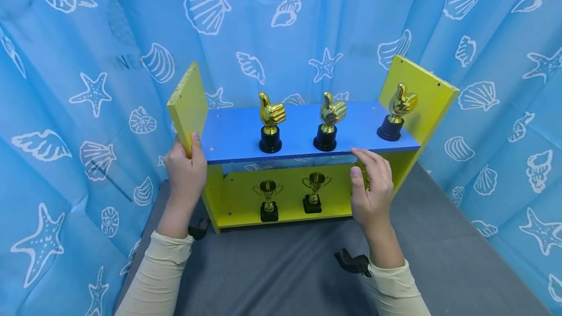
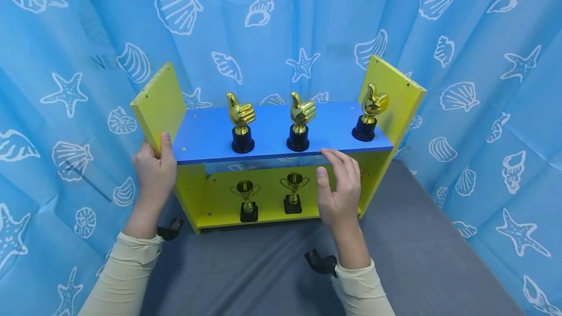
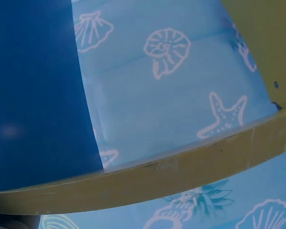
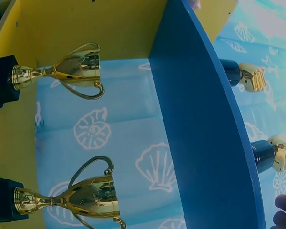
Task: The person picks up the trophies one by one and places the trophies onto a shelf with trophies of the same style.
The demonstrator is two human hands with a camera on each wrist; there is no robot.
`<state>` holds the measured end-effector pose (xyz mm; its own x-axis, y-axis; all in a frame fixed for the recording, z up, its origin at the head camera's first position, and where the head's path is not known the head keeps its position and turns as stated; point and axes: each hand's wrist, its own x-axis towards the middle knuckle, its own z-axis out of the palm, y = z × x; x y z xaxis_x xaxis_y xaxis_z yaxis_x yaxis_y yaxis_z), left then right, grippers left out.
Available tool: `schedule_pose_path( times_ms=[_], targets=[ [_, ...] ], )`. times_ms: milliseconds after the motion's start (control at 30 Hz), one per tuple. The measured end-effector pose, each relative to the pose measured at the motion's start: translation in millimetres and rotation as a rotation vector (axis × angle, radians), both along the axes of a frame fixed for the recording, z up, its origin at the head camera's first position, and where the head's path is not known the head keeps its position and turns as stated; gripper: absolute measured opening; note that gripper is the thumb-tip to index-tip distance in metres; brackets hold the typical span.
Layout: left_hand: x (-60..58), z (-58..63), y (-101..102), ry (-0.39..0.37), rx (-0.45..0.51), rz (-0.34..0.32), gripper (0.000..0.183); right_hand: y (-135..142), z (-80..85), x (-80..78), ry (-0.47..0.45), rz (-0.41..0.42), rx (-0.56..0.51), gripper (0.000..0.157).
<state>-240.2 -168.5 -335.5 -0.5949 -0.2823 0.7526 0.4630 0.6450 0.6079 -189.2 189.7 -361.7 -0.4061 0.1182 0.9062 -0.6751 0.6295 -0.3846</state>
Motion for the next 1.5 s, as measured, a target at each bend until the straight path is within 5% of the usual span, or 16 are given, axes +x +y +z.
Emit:
schedule_pose_path(
  times_ms=[467,1300,1500],
  targets=[
    [5.8,-3.9,-1,-0.045,-0.029,-0.008,0.033,13,1.5,-2.1,-0.016,-0.079,0.048,0.051],
    [10.9,-20.8,-5,0.009,-0.055,-0.008,0.033,34,-6.5,4.2,-0.13,-0.113,0.212,0.047],
    [14.1,-26.3,-3,-0.026,-0.049,-0.024,0.03,42,-11.9,7.6,-0.139,-0.118,0.229,0.046]
  ],
)
